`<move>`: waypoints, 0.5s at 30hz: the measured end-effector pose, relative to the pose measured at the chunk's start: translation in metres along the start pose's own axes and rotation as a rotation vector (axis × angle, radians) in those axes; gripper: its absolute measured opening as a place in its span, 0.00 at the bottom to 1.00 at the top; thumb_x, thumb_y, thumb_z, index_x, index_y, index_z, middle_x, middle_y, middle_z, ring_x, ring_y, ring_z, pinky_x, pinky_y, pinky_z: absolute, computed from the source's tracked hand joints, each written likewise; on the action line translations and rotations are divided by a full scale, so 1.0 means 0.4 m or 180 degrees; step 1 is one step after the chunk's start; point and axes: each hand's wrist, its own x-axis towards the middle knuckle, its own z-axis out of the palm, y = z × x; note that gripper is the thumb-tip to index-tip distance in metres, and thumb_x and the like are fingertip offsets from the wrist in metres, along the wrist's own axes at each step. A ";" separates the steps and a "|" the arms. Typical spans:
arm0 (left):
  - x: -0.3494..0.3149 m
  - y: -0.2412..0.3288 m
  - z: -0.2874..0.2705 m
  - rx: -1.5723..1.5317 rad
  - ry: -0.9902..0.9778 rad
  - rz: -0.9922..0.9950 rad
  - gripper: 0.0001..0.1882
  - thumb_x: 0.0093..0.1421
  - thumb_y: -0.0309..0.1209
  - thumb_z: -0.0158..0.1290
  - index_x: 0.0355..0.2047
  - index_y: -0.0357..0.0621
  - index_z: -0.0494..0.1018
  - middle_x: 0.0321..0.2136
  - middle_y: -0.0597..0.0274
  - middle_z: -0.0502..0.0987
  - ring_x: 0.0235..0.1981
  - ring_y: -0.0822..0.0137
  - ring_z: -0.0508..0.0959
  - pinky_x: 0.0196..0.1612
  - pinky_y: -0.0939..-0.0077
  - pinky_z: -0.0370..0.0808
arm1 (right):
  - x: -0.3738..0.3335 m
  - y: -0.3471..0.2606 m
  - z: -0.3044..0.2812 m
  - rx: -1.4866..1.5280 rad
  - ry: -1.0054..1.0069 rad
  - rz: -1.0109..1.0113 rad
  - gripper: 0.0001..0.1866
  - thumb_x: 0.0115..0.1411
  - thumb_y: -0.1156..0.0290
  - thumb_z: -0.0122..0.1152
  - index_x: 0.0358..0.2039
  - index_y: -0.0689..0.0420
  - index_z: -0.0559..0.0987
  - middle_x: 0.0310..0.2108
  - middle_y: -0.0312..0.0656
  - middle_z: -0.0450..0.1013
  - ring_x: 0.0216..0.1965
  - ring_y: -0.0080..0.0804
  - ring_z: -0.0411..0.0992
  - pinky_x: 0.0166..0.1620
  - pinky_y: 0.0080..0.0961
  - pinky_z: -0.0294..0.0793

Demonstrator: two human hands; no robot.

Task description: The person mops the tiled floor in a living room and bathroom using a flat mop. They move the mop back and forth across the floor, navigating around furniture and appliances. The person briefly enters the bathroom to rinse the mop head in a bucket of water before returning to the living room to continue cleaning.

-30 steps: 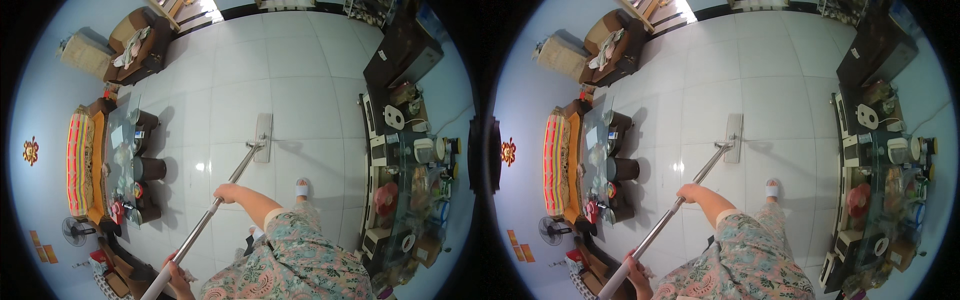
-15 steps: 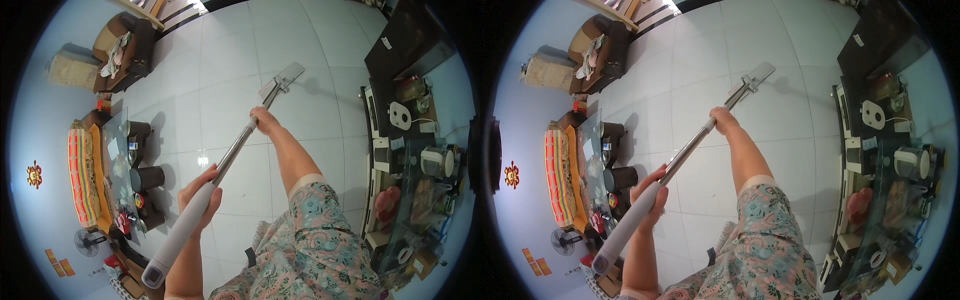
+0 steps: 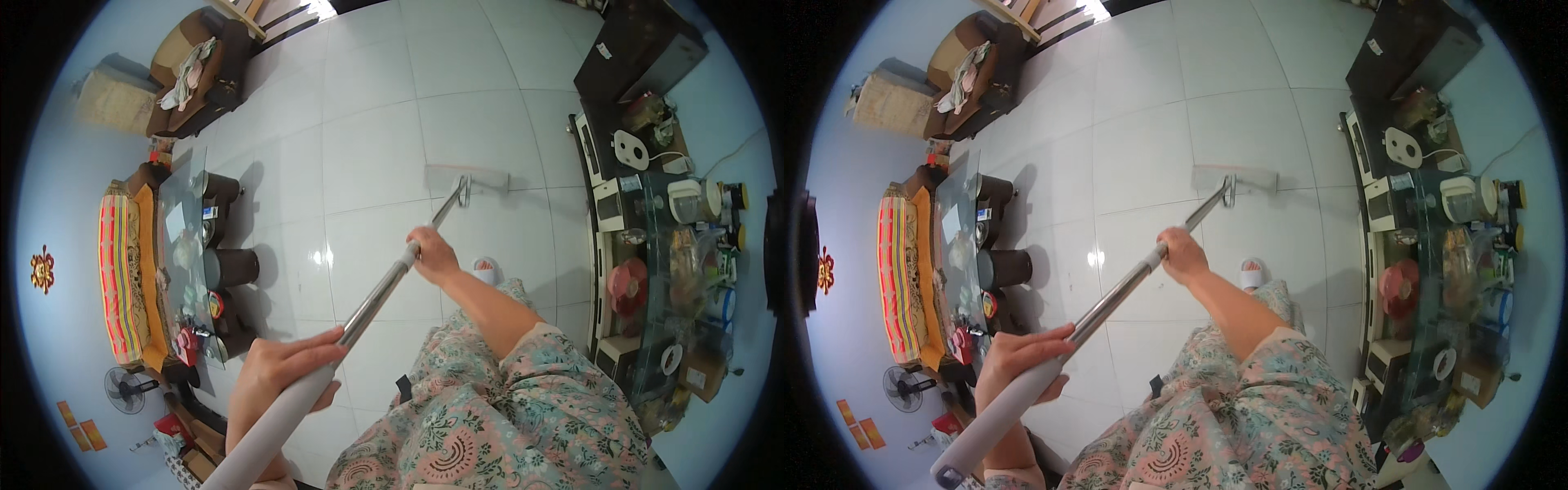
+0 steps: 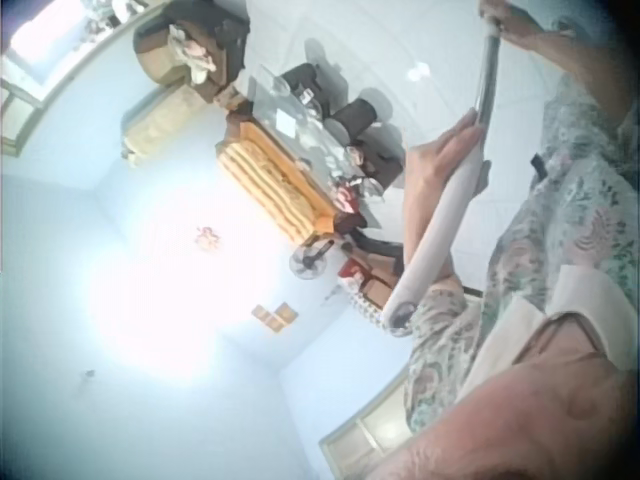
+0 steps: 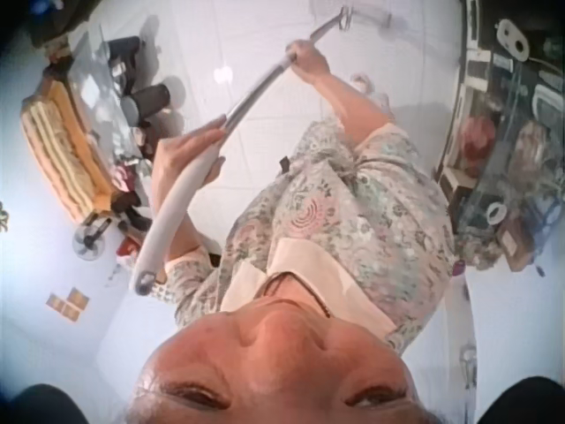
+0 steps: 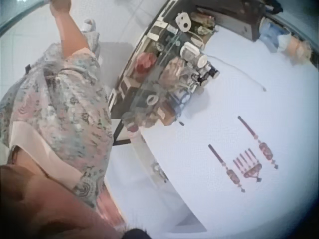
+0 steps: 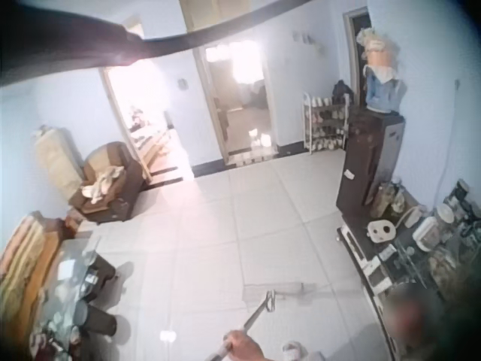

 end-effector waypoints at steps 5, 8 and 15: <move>-0.244 0.049 -0.050 0.0080 -0.0699 0.0134 0.18 0.37 0.26 0.60 0.33 0.40 0.77 0.37 0.50 0.78 0.21 0.60 0.80 0.25 0.78 0.76 | -0.302 -0.154 0.069 -0.0114 -0.0465 0.0277 0.14 0.46 0.73 0.60 0.35 0.52 0.71 0.39 0.38 0.69 0.44 0.39 0.68 0.43 0.35 0.71; -0.470 0.116 -0.060 0.0169 -0.0635 -0.0174 0.18 0.37 0.27 0.59 0.33 0.41 0.77 0.37 0.50 0.78 0.21 0.61 0.80 0.26 0.78 0.77 | -0.459 -0.280 0.162 0.0012 -0.1157 -0.0160 0.14 0.47 0.67 0.61 0.35 0.53 0.71 0.37 0.40 0.70 0.43 0.39 0.69 0.42 0.36 0.71; -0.681 0.036 -0.036 -0.0300 0.0147 -0.0226 0.13 0.39 0.29 0.57 0.29 0.40 0.77 0.34 0.49 0.79 0.22 0.62 0.80 0.25 0.77 0.76 | -0.511 -0.377 0.217 -0.0355 -0.2608 -0.0340 0.13 0.47 0.61 0.63 0.33 0.49 0.73 0.32 0.41 0.72 0.38 0.42 0.71 0.38 0.39 0.71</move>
